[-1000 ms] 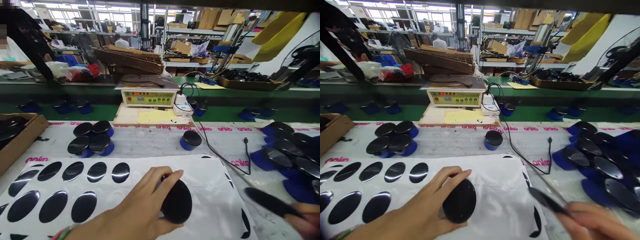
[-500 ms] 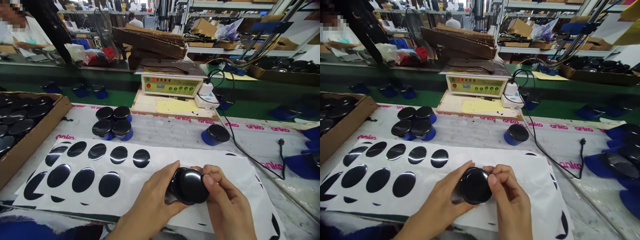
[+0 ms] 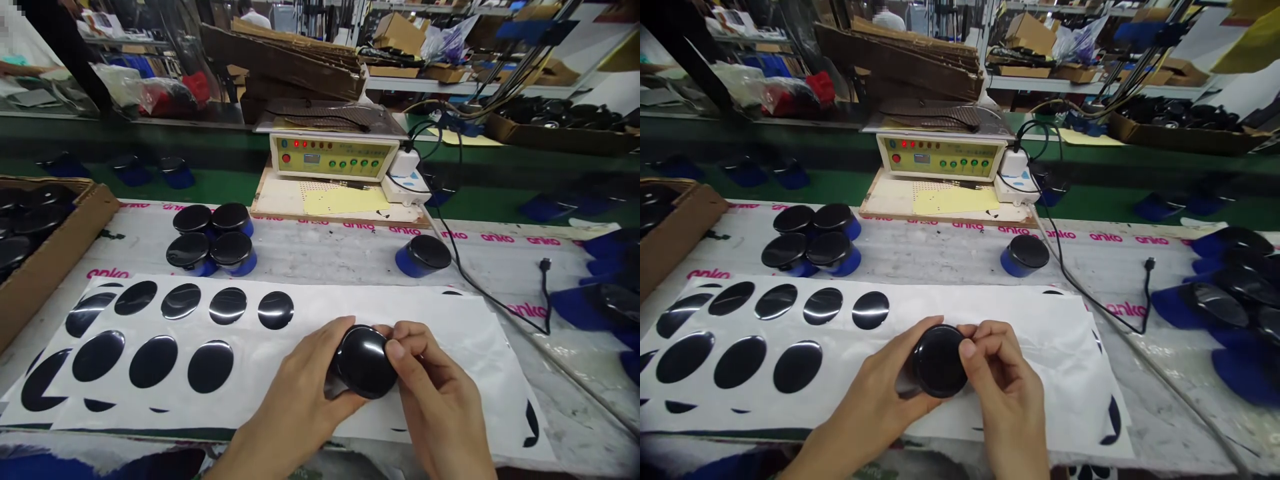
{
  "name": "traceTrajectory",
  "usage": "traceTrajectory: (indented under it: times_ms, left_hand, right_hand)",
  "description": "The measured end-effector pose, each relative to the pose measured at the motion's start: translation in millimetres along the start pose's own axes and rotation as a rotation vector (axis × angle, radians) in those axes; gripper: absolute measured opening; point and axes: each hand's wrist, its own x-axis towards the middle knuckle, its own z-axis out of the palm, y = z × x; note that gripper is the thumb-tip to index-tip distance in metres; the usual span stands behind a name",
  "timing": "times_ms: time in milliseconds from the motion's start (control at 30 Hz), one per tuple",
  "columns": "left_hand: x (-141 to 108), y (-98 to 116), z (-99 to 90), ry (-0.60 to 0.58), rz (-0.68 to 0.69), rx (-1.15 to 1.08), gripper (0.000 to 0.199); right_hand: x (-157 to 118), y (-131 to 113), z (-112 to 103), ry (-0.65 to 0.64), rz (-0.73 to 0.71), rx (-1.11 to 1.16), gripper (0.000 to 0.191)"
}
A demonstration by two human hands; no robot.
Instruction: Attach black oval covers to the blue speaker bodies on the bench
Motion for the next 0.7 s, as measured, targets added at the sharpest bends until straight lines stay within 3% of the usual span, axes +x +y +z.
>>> traceTrajectory:
  times_ms: [300,700]
  left_hand:
    - [1,-2,0.3,-0.008,-0.008,0.024,0.065]
    - [0,-6,1.7,0.001,0.039,0.057,0.069]
  right_hand:
    - [0,-11,3,0.032,-0.122,-0.257,0.019]
    - [-1,-11,6,0.012,-0.176,-0.296,0.019]
